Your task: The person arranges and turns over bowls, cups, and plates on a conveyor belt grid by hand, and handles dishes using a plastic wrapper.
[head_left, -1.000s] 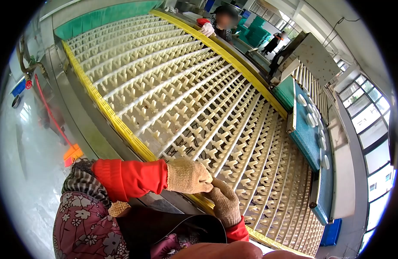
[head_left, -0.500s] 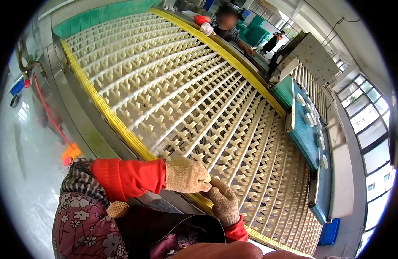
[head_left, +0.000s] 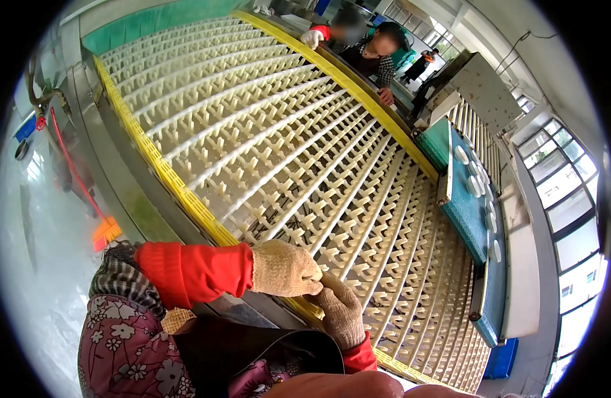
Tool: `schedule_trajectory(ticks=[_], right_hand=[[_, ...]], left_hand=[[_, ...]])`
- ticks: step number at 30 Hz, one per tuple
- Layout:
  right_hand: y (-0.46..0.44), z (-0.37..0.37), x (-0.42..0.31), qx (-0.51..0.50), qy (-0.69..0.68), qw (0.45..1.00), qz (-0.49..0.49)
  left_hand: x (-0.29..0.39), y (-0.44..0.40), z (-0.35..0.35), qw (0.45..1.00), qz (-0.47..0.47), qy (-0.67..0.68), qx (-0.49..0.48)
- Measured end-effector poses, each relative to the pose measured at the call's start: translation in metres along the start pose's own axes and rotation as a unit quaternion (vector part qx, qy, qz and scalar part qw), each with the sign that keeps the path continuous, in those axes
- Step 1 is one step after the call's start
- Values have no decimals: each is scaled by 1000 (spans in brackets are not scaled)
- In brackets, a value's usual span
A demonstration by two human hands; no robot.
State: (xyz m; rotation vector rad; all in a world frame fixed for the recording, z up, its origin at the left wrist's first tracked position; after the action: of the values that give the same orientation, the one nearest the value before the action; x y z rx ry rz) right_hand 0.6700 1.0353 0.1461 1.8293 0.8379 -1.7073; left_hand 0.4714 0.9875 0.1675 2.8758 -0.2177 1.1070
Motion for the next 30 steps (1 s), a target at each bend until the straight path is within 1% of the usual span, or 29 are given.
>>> schedule_trajectory(ticks=[1, 3, 5, 7, 9, 11, 13, 15, 18, 20, 21, 25, 27, 30], right_hand=[[-1, 0, -3, -7, 13, 1000, -2], [-1, -3, -4, -41, 68, 995, -58], [2, -6, 3, -38, 70, 995, -59], [4, -7, 6, 2, 16, 1000, -2], [3, -7, -2, -36, 82, 994, -66], [3, -8, -8, -49, 109, 989, -89], [6, -7, -9, -35, 97, 992, -73], [10, -18, 7, -50, 162, 980, -107], [15, -26, 13, -60, 220, 964, -135], [18, -30, 17, -60, 223, 963, -138], [18, -32, 20, -61, 213, 966, -133], [21, -36, 20, -58, 183, 977, -89], [24, -38, 25, -51, 193, 976, -84], [27, -43, 29, -31, 143, 989, -36]], left_hand=[[1, 0, -1, 1000, -4, 2, -2], [3, -2, 2, 1000, -9, 7, -3], [5, -3, 5, 1000, -9, 13, -12], [6, -5, 7, 1000, -6, 18, -17], [3, -9, 11, 999, 4, 24, -20], [1, -11, 17, 1000, 20, 21, 4], [-1, -12, 24, 1000, 25, 12, 14], [2, -14, 24, 1000, 14, 3, 3], [6, -15, 27, 1000, 26, -3, 16], [10, -16, 28, 1000, 2, 1, -17], [12, -17, 28, 999, -11, 4, -34], [16, -19, 31, 999, -16, -4, -44], [15, -23, 36, 998, -24, -13, -55], [18, -24, 40, 999, -21, 2, -49]])
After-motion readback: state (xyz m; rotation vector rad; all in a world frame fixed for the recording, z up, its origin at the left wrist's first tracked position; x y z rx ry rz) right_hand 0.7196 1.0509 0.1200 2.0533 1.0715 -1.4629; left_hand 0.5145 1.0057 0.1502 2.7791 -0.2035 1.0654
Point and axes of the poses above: each hand's wrist, its own y-axis away from the middle knuckle, its own z-axis out of the palm, x = y × z, the point moved 4 cm from there along -y, towards the middle knuckle, and after that the axes turned 12 degrees about -z, right-handed, at the moved point
